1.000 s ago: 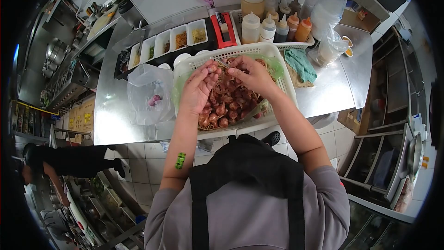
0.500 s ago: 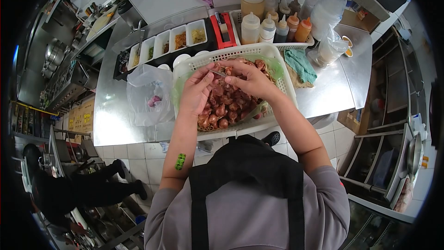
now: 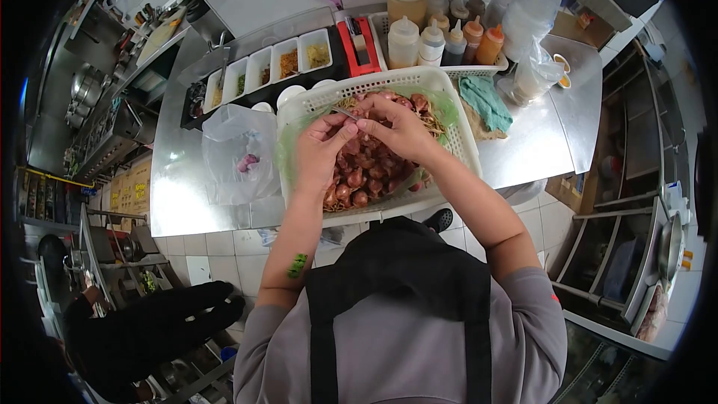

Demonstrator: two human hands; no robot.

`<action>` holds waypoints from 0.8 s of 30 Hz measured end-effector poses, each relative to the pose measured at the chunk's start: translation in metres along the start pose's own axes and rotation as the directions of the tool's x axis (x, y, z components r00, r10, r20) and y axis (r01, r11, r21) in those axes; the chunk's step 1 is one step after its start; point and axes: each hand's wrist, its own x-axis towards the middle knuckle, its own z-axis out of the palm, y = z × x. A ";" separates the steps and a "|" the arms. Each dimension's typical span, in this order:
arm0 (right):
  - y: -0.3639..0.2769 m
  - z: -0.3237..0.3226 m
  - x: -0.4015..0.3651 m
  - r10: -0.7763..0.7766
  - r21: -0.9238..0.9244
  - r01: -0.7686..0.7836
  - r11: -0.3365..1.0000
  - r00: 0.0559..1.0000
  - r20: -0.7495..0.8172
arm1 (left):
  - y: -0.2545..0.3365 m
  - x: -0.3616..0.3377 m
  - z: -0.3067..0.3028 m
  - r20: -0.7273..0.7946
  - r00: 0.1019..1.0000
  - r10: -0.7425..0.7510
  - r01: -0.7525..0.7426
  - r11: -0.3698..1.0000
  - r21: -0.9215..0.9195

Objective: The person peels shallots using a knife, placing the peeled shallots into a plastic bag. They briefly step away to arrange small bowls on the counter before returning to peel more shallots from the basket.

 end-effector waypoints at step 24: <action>-0.009 -0.006 -0.005 -0.083 -0.032 0.086 0.996 0.993 0.081 | -0.003 0.008 -0.011 0.011 0.999 -0.046 0.048 0.965 -0.257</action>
